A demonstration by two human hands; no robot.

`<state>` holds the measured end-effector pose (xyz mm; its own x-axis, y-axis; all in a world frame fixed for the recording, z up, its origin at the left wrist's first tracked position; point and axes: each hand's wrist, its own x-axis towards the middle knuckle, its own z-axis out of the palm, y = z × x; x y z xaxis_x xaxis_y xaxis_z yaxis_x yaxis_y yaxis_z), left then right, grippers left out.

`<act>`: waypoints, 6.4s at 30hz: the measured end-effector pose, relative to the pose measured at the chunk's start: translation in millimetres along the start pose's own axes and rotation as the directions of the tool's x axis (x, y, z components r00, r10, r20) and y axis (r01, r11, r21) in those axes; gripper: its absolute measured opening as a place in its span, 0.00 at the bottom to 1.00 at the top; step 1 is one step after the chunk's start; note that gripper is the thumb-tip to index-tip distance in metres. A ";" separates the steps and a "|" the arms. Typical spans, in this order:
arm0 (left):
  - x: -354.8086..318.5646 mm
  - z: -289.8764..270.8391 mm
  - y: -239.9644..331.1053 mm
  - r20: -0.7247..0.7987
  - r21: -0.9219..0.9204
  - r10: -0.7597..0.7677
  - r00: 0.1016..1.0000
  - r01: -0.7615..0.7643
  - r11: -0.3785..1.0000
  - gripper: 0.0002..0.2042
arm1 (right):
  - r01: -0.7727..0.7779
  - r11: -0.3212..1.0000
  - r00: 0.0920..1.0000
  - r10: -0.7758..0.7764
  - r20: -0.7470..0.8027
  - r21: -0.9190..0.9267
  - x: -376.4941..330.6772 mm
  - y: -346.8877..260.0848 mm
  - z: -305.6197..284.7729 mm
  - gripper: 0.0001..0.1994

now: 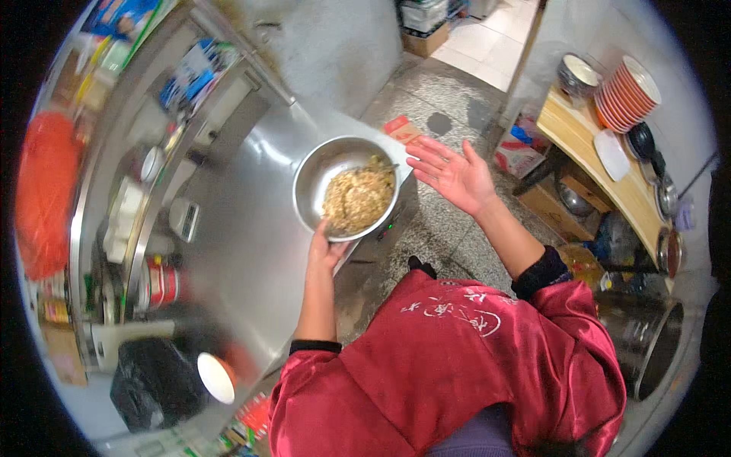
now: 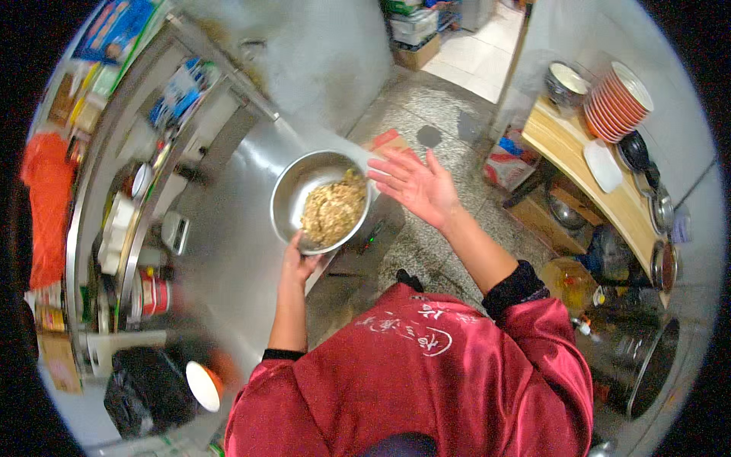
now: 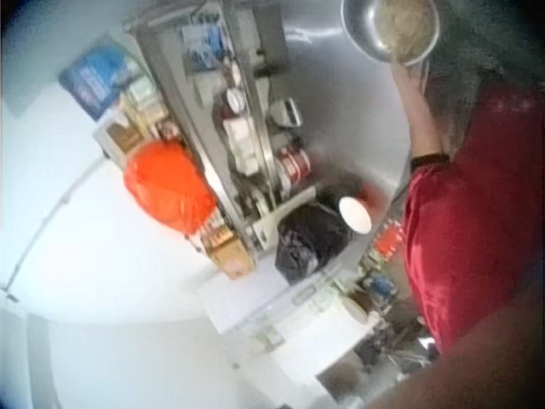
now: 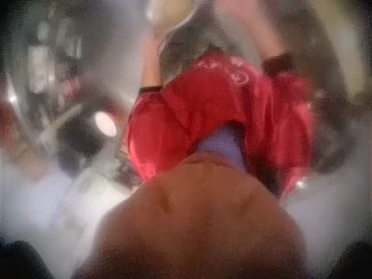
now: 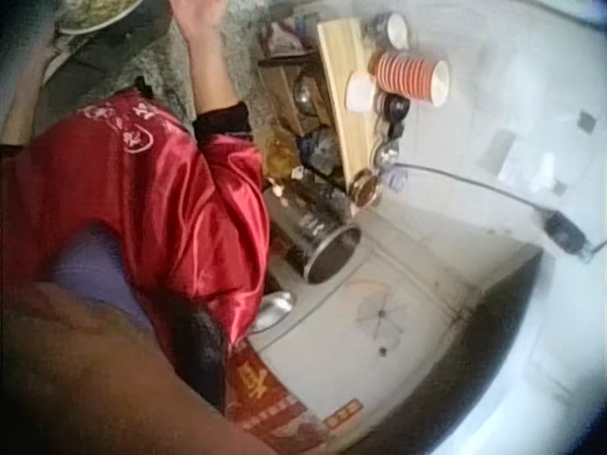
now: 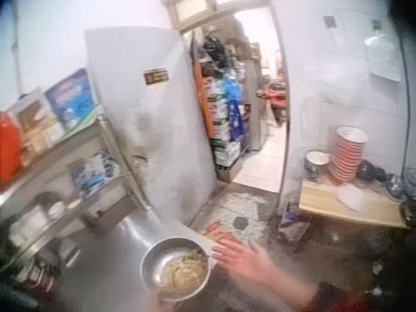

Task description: The person covers a bowl of food with plastic wrap and places it in a refrigerator. Then they wash several metal bowls and a pot in the sink using a cloth, rinsing each item under running water and placing them aside.

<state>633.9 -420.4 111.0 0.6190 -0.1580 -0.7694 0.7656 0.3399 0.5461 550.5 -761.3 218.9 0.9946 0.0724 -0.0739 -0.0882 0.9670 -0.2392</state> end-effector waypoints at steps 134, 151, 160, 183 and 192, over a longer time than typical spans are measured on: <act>-78.5 399.8 7.2 -0.267 0.940 0.857 0.442 -0.078 0.333 0.20 | 0.225 -0.780 0.695 0.548 -0.465 -0.584 228.4 -364.0 -515.0 0.17; -131.1 244.3 -306.4 -0.737 -0.052 0.344 0.581 -0.557 0.829 0.21 | -0.068 -0.102 0.807 0.579 -0.115 -0.992 197.6 -288.8 -376.1 0.10; -179.4 209.3 -416.8 -0.858 -0.107 0.212 0.468 -0.565 0.818 0.21 | -0.444 0.153 0.768 0.572 -0.287 -0.883 190.1 -149.9 -236.3 0.35; -249.7 145.4 -460.0 -0.865 -0.372 -0.133 0.483 -0.442 0.816 0.20 | -0.556 0.100 0.478 0.851 -0.219 -0.825 191.8 -9.2 -150.9 0.31; -267.3 129.1 -388.1 -0.879 -0.382 -0.088 0.469 -0.581 0.718 0.19 | -0.718 -0.056 0.317 0.861 -0.397 -0.694 147.0 207.3 -62.2 0.13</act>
<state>193.9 -629.7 147.5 0.0691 0.7107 -0.7001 0.1230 0.6904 0.7129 675.1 -565.4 98.2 0.2174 0.7587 -0.6141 -0.7467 -0.2760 -0.6053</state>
